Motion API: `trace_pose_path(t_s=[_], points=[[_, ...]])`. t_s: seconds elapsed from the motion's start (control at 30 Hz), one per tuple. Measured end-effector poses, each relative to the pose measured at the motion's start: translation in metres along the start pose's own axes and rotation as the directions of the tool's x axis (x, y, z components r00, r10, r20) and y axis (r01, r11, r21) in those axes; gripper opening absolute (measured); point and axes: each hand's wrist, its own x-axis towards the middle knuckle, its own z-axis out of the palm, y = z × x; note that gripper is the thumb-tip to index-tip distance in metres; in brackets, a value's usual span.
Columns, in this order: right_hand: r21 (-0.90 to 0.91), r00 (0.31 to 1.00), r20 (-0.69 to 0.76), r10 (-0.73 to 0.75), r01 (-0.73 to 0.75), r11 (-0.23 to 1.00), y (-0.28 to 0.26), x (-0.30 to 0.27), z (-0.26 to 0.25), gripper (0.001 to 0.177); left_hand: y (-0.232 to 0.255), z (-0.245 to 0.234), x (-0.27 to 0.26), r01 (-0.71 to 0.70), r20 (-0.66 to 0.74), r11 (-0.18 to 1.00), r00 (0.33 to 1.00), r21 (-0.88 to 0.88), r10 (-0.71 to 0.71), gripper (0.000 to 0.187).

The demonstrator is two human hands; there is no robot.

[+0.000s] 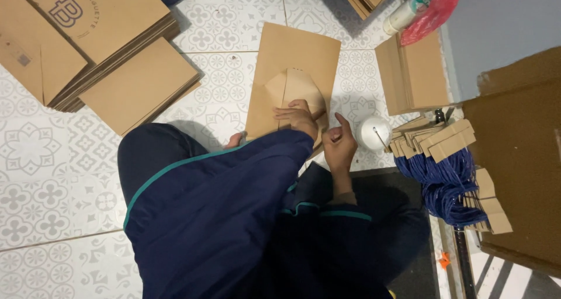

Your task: Folding and gluing paper bags to assemble them from flat sheets.

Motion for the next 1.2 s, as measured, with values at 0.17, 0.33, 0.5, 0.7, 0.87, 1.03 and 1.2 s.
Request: trace_pose_path(t_s=[0.17, 0.33, 0.5, 0.7, 0.87, 1.03, 1.2], points=[[-0.056, 0.999, -0.031, -0.043, 0.041, 0.998, -0.002, 0.000, 0.004, 0.053, 0.042, 0.022, 0.042, 0.061, -0.026, 0.994, 0.998, -0.089, -0.064, 0.056], [0.072, 0.995, 0.086, 0.050, -0.056, 0.996, 0.020, -0.005, -0.005, 0.049, 0.040, 0.068, 0.053, 0.137, -0.025, 0.978, 0.989, -0.156, -0.143, 0.052], [-0.088, 0.930, 0.360, -0.073, 0.112, 0.990, 0.089, -0.015, 0.013, 0.054, -0.040, 0.074, 0.032, -0.479, -0.313, 0.874, 0.845, -0.080, 0.434, 0.082], [-0.662, 0.725, 0.551, 0.413, 0.079, 0.745, 0.037, -0.019, 0.043, 0.063, -0.139, 0.062, -0.004, -0.524, -0.405, 0.821, 0.817, -0.227, 0.410, 0.068], [-0.312, 0.851, 0.483, -0.204, 0.385, 0.868, 0.107, -0.018, 0.030, 0.068, -0.138, 0.076, -0.008, -0.436, -0.442, 0.889, 0.830, -0.136, 0.340, 0.077], [-0.283, 0.941, 0.231, -0.247, 0.308, 0.909, 0.125, 0.034, -0.061, 0.038, -0.138, 0.089, -0.003, -0.442, -0.510, 0.891, 0.793, -0.105, 0.333, 0.081], [-0.683, 0.956, 0.182, -0.231, 0.292, 0.670, 0.154, 0.054, -0.138, 0.021, -0.141, 0.055, -0.030, -0.460, -0.398, 0.871, 0.841, -0.174, 0.366, 0.075]])
